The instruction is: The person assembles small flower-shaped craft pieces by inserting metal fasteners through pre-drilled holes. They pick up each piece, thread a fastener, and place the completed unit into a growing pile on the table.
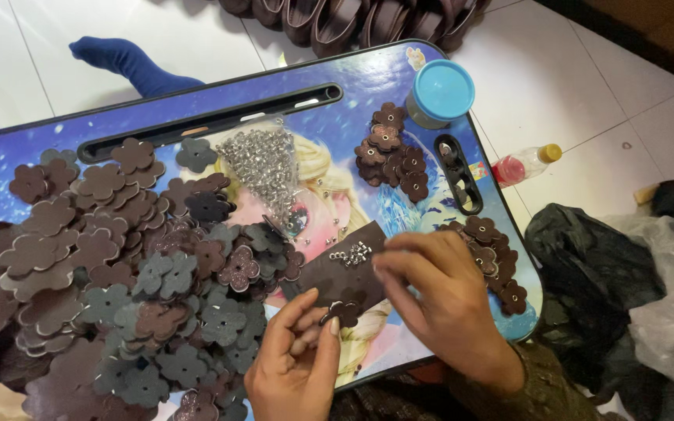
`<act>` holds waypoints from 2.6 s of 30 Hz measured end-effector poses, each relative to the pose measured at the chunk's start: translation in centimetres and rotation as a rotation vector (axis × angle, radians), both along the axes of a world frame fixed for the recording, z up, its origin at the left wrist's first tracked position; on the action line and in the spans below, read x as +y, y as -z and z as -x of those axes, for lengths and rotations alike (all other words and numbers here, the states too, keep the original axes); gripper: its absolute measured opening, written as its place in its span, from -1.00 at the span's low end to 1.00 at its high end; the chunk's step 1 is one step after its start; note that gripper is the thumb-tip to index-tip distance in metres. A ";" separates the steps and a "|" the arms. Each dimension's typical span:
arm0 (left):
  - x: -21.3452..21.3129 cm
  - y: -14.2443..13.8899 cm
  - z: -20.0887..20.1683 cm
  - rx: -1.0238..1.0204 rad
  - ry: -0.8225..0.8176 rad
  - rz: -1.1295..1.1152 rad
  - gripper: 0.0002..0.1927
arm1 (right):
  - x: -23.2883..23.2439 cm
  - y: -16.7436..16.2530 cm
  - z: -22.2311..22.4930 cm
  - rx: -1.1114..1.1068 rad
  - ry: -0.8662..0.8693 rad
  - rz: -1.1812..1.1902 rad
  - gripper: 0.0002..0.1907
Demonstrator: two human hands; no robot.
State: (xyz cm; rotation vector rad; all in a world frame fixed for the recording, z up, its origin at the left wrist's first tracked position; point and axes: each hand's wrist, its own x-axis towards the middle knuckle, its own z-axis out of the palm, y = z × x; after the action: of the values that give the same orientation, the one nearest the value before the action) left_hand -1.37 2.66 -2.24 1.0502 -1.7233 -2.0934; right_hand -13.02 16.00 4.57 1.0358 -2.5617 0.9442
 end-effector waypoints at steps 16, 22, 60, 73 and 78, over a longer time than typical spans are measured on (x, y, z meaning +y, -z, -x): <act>-0.3 -0.8 -0.1 0.081 0.064 0.019 -0.60 | -0.6 1.2 -2.8 -0.194 -0.116 0.098 -0.75; 0.0 -0.5 -0.2 0.084 0.064 0.033 -0.61 | -0.6 1.2 -2.9 -0.180 -0.112 0.082 -0.75; -0.5 -1.5 -0.3 -0.030 0.234 0.196 -0.28 | 1.8 4.5 -3.9 -1.126 -0.024 0.410 -0.81; 0.2 2.7 -2.7 0.404 0.164 -0.077 -0.39 | 1.3 3.3 -4.6 -1.088 -0.090 0.391 -0.82; 0.9 3.4 -3.4 0.464 0.102 -0.024 -0.37 | 1.8 3.1 -5.0 -0.733 -0.083 0.333 -0.79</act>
State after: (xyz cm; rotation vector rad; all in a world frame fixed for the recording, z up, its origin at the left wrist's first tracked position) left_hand 2.07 3.53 -5.61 0.4346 -1.5437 -2.1993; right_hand -8.00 17.81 1.48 0.7983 -2.7279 1.9967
